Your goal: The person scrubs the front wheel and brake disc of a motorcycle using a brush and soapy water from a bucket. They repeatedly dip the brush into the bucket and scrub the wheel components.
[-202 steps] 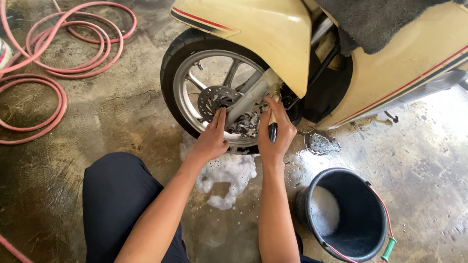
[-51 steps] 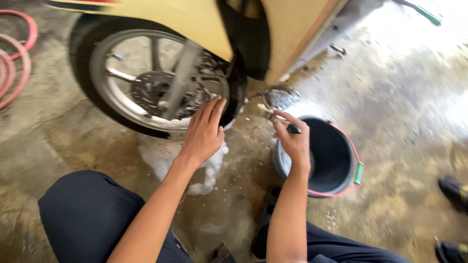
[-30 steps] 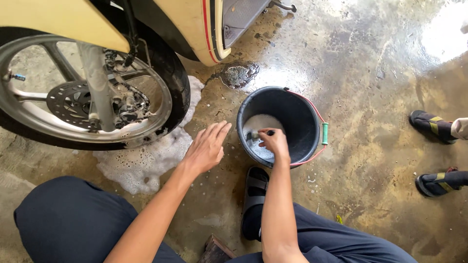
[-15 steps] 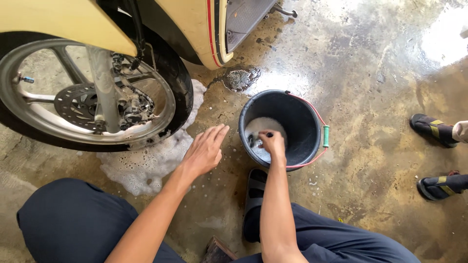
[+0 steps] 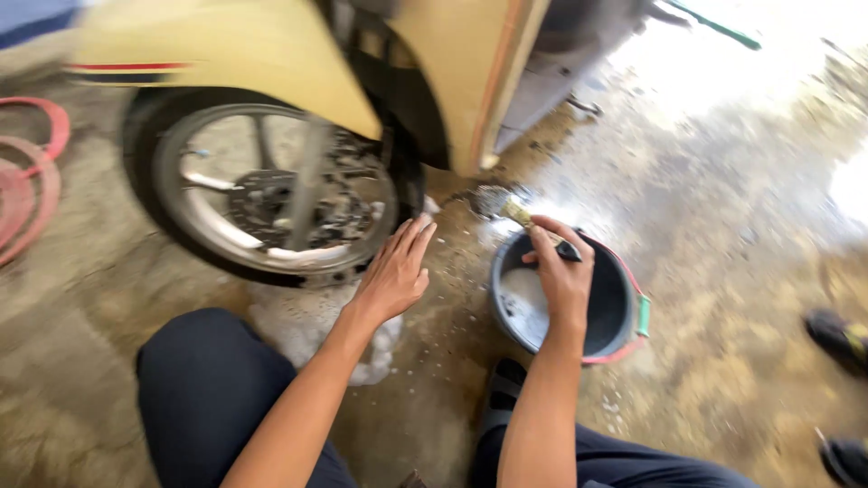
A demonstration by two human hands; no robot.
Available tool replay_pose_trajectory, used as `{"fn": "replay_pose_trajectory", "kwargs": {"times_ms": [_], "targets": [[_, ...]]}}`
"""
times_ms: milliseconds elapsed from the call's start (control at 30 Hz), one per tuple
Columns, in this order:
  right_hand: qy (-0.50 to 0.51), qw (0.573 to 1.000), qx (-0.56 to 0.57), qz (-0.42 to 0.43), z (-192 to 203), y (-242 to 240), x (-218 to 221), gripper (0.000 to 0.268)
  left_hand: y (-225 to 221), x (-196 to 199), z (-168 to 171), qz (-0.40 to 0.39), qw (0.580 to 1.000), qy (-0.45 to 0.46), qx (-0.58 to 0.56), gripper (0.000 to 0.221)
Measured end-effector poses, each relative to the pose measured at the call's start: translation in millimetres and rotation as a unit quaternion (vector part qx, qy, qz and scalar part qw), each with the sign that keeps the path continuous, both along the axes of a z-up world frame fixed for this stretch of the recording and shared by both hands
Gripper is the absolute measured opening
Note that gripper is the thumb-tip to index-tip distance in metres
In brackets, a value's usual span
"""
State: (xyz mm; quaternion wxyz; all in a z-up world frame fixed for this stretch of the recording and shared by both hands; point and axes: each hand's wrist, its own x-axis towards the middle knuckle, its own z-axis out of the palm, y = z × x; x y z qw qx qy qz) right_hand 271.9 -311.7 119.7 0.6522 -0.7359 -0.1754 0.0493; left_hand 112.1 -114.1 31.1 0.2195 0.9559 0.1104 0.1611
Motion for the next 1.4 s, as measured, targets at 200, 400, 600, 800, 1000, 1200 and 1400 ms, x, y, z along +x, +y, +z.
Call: {"fn": "replay_pose_trajectory", "kwargs": {"times_ms": [200, 400, 600, 800, 1000, 1200, 1400], "targets": [[-0.020, 0.996, 0.036, 0.075, 37.8, 50.4, -50.9, 0.019, 32.3, -41.5, 48.5, 0.100, 0.968, -0.116, -0.197, 0.075], [-0.010, 0.988, 0.062, 0.142, 30.9, 100.7, -85.1, 0.017, 57.4, -81.8, 60.1, 0.215, 0.943, -0.159, -0.199, 0.068], [0.042, 0.972, 0.158, 0.170, 31.1, 136.7, -97.4, 0.021, 93.2, -83.2, 55.9, 0.231, 0.969, -0.021, -0.082, 0.077], [-0.111, 0.968, 0.138, 0.177, 6.0, 174.3, -106.7, 0.024, 108.0, -78.3, 38.8, 0.198, 0.976, 0.050, -0.076, 0.095], [-0.178, 0.970, 0.118, 0.117, 13.8, 182.6, -118.5, 0.026, 105.2, -61.2, 34.4, 0.243, 0.962, 0.103, -0.069, 0.106], [-0.176, 0.964, 0.127, 0.155, 15.5, 188.5, -112.7, 0.027, 106.5, -60.6, 24.3, 0.245, 0.963, 0.101, -0.043, 0.110], [-0.139, 0.966, 0.116, 0.186, -3.1, 188.2, -104.8, 0.029, 107.8, -65.7, 35.1, 0.231, 0.960, 0.132, -0.088, 0.112]]}}
